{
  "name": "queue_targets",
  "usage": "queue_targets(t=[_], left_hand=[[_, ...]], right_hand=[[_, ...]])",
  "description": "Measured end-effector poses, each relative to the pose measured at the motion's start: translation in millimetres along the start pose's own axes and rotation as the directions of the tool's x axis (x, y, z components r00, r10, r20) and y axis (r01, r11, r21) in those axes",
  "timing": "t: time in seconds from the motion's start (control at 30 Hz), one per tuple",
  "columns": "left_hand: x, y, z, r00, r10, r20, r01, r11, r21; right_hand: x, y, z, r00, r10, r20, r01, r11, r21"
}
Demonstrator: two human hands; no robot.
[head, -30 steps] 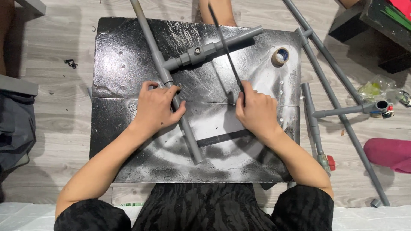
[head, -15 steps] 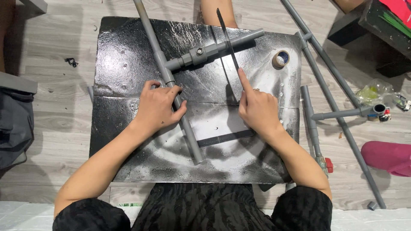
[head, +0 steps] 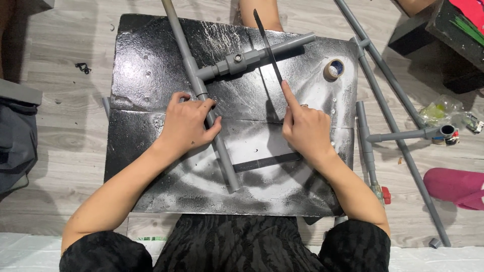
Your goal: Filing the edges of PVC pipes and assembling them into a frame structure on the floor.
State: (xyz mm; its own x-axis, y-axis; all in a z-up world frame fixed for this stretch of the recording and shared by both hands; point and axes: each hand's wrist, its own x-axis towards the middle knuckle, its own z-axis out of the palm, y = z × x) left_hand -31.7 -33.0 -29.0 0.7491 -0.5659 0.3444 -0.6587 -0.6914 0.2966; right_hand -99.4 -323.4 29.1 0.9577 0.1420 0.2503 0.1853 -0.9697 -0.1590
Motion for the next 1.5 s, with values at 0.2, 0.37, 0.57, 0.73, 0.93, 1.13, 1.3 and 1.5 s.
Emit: queue_targets(t=[0.2, 0.37, 0.57, 0.73, 0.93, 1.13, 1.3, 1.5], left_hand=[[-0.3, 0.8, -0.1, 1.0, -0.005, -0.001, 0.005, 1.0, -0.001], [0.8, -0.9, 1.8, 1.0, 0.002, 0.0, -0.002, 1.0, -0.008], [-0.1, -2.4, 1.9, 1.0, 0.018, -0.018, -0.018, 1.0, 0.02], [12.5, -0.8, -6.2, 0.987, 0.081, -0.135, -0.068, 0.993, 0.099], [58.5, 6.7, -20.9, 0.99, 0.125, 0.056, -0.138, 0.915, 0.379], [105.1, -13.1, 10.4, 0.98, 0.182, 0.083, -0.196, 0.958, 0.208], [106.7, -3.5, 35.6, 0.999, 0.042, -0.006, -0.042, 0.999, 0.021], [78.7, 21.6, 47.4, 0.997, 0.023, -0.067, -0.01, 0.982, 0.186]], right_hand=[[-1.0, 0.5, -0.9, 1.0, -0.003, -0.002, 0.003, 0.999, -0.042], [-1.6, -0.2, 3.7, 1.0, -0.002, 0.007, 0.002, 0.999, -0.055], [0.3, -2.7, 0.5, 1.0, 0.008, 0.022, -0.007, 0.999, -0.046], [1.5, -1.7, 1.1, 0.998, 0.02, 0.051, -0.02, 1.0, -0.007], [-0.3, -5.5, -1.9, 0.998, 0.007, 0.064, -0.008, 1.0, 0.015], [-1.6, -4.8, 0.1, 0.999, -0.007, 0.038, 0.01, 0.997, -0.071], [-1.3, -15.6, -13.4, 0.995, 0.023, 0.1, -0.016, 0.998, -0.064], [-29.7, -3.2, -2.3, 0.952, 0.155, 0.263, -0.13, 0.985, -0.111]])
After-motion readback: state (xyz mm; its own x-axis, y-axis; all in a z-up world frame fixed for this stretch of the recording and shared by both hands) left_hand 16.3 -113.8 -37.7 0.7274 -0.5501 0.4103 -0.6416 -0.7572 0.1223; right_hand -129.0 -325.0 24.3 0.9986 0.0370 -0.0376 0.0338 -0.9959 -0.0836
